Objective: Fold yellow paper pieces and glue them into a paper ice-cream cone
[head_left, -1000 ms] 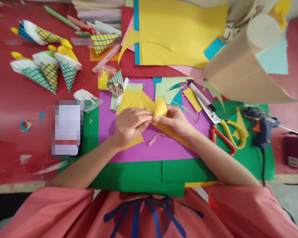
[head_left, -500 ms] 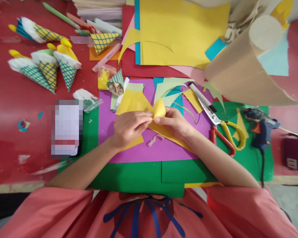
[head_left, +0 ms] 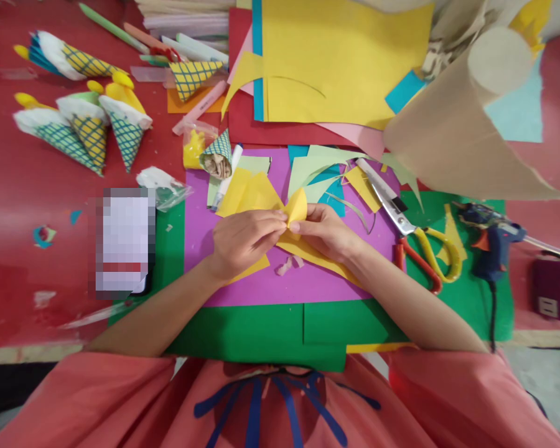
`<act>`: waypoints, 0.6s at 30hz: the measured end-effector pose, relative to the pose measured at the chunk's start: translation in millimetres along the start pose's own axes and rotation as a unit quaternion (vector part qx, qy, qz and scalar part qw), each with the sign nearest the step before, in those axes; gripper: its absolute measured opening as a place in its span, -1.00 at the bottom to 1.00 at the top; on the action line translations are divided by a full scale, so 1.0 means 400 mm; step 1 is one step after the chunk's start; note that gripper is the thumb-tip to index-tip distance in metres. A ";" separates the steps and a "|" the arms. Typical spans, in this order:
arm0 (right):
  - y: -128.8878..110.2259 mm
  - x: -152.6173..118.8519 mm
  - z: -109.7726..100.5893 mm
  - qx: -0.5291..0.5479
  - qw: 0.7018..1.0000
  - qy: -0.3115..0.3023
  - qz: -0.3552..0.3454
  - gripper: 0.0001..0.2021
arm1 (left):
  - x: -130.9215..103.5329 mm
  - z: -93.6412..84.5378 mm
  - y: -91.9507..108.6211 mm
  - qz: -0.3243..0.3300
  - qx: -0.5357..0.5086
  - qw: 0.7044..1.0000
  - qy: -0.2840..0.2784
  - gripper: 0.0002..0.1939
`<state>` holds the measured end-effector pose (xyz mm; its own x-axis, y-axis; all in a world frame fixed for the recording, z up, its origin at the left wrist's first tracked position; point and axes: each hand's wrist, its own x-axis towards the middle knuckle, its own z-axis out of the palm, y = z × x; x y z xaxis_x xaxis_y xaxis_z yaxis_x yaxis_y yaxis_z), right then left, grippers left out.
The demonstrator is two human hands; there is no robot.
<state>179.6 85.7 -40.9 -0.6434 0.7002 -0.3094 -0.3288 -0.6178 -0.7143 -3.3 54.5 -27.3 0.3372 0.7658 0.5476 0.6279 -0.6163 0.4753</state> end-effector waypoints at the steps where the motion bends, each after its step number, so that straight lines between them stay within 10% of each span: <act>1: -0.001 0.000 0.001 0.001 1.000 0.000 0.002 -0.77 | 0.000 0.000 0.000 -0.007 -0.002 1.000 -0.004 -0.88; 18: -0.002 -0.001 0.000 -0.024 1.000 -0.003 -0.003 -0.74 | -0.001 -0.002 0.000 0.037 -0.008 0.999 0.005 -0.90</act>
<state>180.2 86.0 -40.3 -0.6455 0.7017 -0.3017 -0.2996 -0.5960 -0.7450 -4.0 54.1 -27.2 0.3750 0.7156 0.5893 0.5905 -0.6744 0.4433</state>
